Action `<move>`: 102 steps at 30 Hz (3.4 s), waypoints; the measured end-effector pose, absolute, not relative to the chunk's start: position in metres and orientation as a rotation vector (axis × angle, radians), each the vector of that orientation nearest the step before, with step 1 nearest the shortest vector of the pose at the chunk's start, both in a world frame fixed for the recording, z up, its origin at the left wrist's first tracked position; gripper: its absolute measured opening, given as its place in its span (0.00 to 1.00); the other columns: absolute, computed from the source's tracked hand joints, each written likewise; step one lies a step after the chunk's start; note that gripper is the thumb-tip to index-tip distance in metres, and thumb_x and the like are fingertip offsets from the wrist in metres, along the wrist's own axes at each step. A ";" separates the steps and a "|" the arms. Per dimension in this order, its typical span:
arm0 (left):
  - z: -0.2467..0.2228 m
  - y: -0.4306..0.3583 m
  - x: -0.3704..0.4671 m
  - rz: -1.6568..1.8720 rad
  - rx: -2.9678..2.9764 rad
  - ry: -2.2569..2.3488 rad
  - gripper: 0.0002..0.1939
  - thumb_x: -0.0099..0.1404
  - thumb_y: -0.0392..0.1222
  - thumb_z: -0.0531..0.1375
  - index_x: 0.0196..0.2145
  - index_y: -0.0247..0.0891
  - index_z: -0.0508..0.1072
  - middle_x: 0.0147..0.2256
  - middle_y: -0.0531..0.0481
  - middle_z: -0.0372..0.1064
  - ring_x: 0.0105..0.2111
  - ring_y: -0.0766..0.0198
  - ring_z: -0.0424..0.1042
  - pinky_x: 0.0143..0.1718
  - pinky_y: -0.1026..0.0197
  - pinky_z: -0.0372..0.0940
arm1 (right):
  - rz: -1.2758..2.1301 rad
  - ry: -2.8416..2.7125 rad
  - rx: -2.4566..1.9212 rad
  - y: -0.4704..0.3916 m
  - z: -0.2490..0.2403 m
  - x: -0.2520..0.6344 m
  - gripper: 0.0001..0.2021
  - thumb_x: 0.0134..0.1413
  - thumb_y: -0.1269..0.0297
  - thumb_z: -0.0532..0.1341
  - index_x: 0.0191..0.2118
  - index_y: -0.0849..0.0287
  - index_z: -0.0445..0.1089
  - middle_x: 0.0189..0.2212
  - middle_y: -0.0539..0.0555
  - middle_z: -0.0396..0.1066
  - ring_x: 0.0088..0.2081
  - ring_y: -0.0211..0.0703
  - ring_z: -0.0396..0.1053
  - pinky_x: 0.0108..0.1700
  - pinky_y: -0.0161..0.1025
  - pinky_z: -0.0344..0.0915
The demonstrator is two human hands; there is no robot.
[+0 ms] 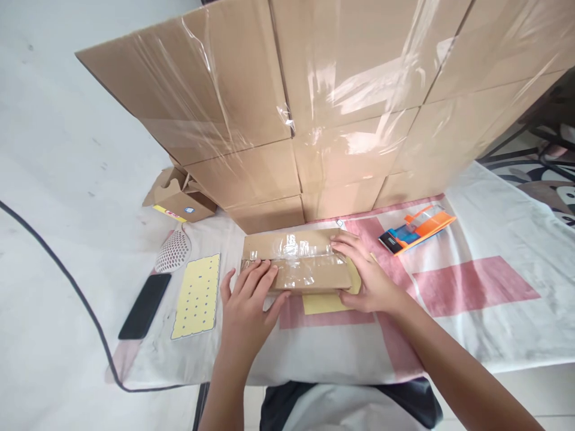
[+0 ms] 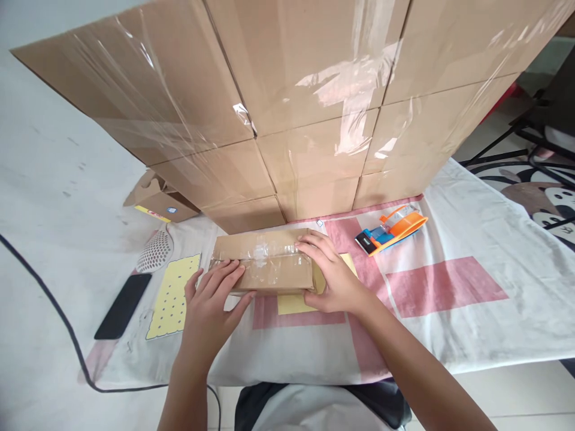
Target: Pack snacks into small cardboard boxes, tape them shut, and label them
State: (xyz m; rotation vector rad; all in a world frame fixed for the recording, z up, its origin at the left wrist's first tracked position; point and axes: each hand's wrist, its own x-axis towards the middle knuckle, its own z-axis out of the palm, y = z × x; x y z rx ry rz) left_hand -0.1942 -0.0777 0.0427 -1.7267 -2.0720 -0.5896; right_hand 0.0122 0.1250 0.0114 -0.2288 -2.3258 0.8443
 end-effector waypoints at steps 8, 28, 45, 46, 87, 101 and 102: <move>0.049 -0.074 -0.179 -0.468 -1.588 -2.069 0.20 0.68 0.46 0.65 0.55 0.40 0.73 0.64 0.38 0.68 0.64 0.36 0.63 0.65 0.37 0.51 | 0.845 -2.487 -0.380 0.120 0.028 0.035 0.52 0.52 0.70 0.65 0.77 0.44 0.38 0.77 0.54 0.42 0.77 0.61 0.38 0.75 0.66 0.45; 0.034 -0.047 -0.142 -0.611 -1.737 -1.952 0.22 0.68 0.42 0.64 0.59 0.43 0.71 0.52 0.42 0.77 0.50 0.48 0.75 0.61 0.44 0.60 | 0.871 -1.687 -1.333 0.230 -0.026 0.113 0.16 0.58 0.51 0.60 0.33 0.59 0.75 0.28 0.56 0.75 0.28 0.45 0.68 0.31 0.41 0.62; 0.052 -0.031 -0.162 -0.460 -1.791 -2.015 0.31 0.69 0.55 0.63 0.66 0.44 0.66 0.59 0.42 0.75 0.57 0.45 0.75 0.69 0.42 0.49 | 0.840 -1.795 -1.270 0.215 -0.031 0.116 0.14 0.64 0.55 0.57 0.33 0.58 0.74 0.29 0.53 0.73 0.28 0.43 0.66 0.33 0.42 0.60; 0.051 -0.032 -0.162 -0.455 -1.792 -2.023 0.31 0.69 0.56 0.63 0.65 0.44 0.67 0.58 0.43 0.75 0.56 0.45 0.74 0.69 0.41 0.49 | 0.846 -1.795 -1.270 0.215 -0.031 0.116 0.14 0.64 0.56 0.57 0.34 0.58 0.75 0.30 0.54 0.74 0.29 0.44 0.67 0.34 0.42 0.60; 0.013 0.072 -0.028 -2.246 -1.862 -2.865 0.15 0.67 0.51 0.64 0.41 0.36 0.80 0.19 0.61 0.48 0.21 0.72 0.47 0.23 0.65 0.48 | 0.431 -1.969 -0.408 0.181 -0.005 0.117 0.05 0.65 0.73 0.58 0.40 0.56 0.68 0.32 0.55 0.67 0.39 0.50 0.66 0.40 0.48 0.65; 0.011 0.066 -0.025 -2.341 -1.895 -2.685 0.11 0.71 0.49 0.61 0.38 0.40 0.78 0.32 0.51 0.75 0.35 0.65 0.75 0.40 0.63 0.68 | 0.287 -1.978 -0.671 0.185 -0.015 0.114 0.11 0.68 0.71 0.55 0.34 0.53 0.55 0.29 0.52 0.58 0.33 0.47 0.56 0.37 0.46 0.56; 0.011 0.065 -0.024 -2.408 -1.869 -2.727 0.11 0.71 0.50 0.62 0.38 0.40 0.77 0.29 0.52 0.73 0.31 0.66 0.73 0.36 0.64 0.68 | 0.281 -1.975 -0.684 0.185 -0.015 0.114 0.11 0.68 0.70 0.55 0.33 0.53 0.54 0.29 0.52 0.58 0.34 0.48 0.56 0.37 0.46 0.56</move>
